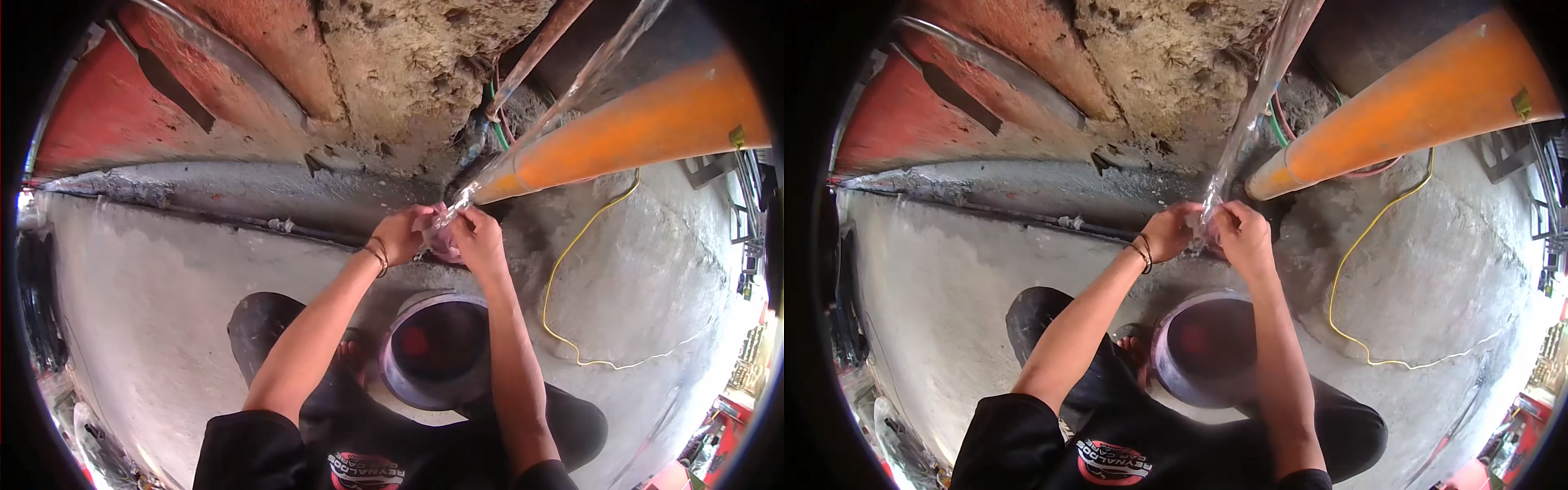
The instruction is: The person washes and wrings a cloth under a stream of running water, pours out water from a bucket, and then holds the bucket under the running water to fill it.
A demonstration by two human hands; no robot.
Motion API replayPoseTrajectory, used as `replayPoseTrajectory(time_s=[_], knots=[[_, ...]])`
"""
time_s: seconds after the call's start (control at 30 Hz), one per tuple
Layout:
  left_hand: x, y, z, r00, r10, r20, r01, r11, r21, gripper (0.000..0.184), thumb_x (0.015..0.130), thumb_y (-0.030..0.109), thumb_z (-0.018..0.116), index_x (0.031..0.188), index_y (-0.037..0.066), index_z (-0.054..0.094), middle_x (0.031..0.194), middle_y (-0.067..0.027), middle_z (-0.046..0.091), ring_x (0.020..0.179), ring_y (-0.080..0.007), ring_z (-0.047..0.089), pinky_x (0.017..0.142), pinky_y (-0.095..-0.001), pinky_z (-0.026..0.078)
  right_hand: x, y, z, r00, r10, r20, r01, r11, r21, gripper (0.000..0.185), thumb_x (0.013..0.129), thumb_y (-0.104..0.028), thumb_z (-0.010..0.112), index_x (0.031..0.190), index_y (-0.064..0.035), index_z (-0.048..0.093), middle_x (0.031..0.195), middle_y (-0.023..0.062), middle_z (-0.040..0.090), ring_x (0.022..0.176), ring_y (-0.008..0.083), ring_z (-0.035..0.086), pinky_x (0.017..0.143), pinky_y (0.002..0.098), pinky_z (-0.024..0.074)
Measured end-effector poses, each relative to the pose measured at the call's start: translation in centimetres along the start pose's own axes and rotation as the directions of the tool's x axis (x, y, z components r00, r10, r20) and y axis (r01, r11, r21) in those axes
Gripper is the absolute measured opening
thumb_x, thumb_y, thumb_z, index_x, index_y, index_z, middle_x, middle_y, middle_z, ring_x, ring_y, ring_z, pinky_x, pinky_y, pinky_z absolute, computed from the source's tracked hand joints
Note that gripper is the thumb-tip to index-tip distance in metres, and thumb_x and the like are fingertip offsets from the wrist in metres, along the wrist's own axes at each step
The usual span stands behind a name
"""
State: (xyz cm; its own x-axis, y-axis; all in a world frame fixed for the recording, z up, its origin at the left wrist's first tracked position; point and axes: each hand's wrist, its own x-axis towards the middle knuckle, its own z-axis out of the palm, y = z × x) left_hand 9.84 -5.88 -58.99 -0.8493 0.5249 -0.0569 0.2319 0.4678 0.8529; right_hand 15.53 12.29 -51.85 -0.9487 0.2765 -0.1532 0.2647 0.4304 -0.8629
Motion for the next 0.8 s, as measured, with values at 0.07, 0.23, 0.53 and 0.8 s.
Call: replayPoseTrajectory(time_s=[0.07,0.23,0.53,0.8], knots=[[0.3,1.1,0.2,1.000,-0.009,0.024,0.009,1.000,0.013,0.036,0.090,0.023,0.066,0.122,0.009,0.068,0.112,-0.0229,0.071,0.106,-0.0393,0.069,0.088,-0.0457,0.056,0.3,0.0,0.0,0.997,0.069,-0.036,-0.069,0.997,-0.017,0.020,0.096,-0.019,0.069,0.101,0.0007,0.074,0.080,0.0149,0.072,0.071,0.0206,0.070,0.070,0.0338,0.0537],[-0.9,4.5,0.3,0.830,-0.423,0.364,0.558,0.650,-0.516,0.037,0.101,0.034,0.057,0.127,0.009,0.067,0.125,-0.0109,0.071,0.111,-0.0271,0.069,0.096,-0.0386,0.052,-0.7,-0.2,2.2,0.977,0.072,-0.200,-0.062,0.997,0.055,0.021,0.097,-0.017,0.069,0.111,-0.0014,0.074,0.089,0.0162,0.074,0.078,0.0219,0.071,0.076,0.0331,0.0550],[-1.6,2.2,2.4,0.869,-0.456,0.189,0.411,0.456,-0.789,0.020,0.103,0.019,0.062,0.113,0.005,0.073,0.098,-0.0015,0.072,0.087,-0.0118,0.066,0.078,-0.0305,0.054,-6.3,-0.7,7.0,0.949,-0.209,-0.236,0.197,0.978,-0.074,0.055,0.089,0.000,0.066,0.142,-0.0058,0.056,0.108,0.0238,0.072,0.100,0.0415,0.072,0.086,0.0411,0.0573],[-0.8,3.7,0.3,0.796,-0.599,0.084,0.460,0.510,-0.727,0.028,0.107,0.028,0.063,0.109,0.003,0.076,0.093,0.0057,0.069,0.082,-0.0047,0.057,0.072,-0.0247,0.048,-2.9,1.7,2.3,0.949,-0.272,-0.156,0.231,0.943,-0.241,0.018,0.087,-0.004,0.065,0.103,-0.0004,0.072,0.090,0.0199,0.074,0.086,0.0382,0.074,0.077,0.0414,0.0588]])
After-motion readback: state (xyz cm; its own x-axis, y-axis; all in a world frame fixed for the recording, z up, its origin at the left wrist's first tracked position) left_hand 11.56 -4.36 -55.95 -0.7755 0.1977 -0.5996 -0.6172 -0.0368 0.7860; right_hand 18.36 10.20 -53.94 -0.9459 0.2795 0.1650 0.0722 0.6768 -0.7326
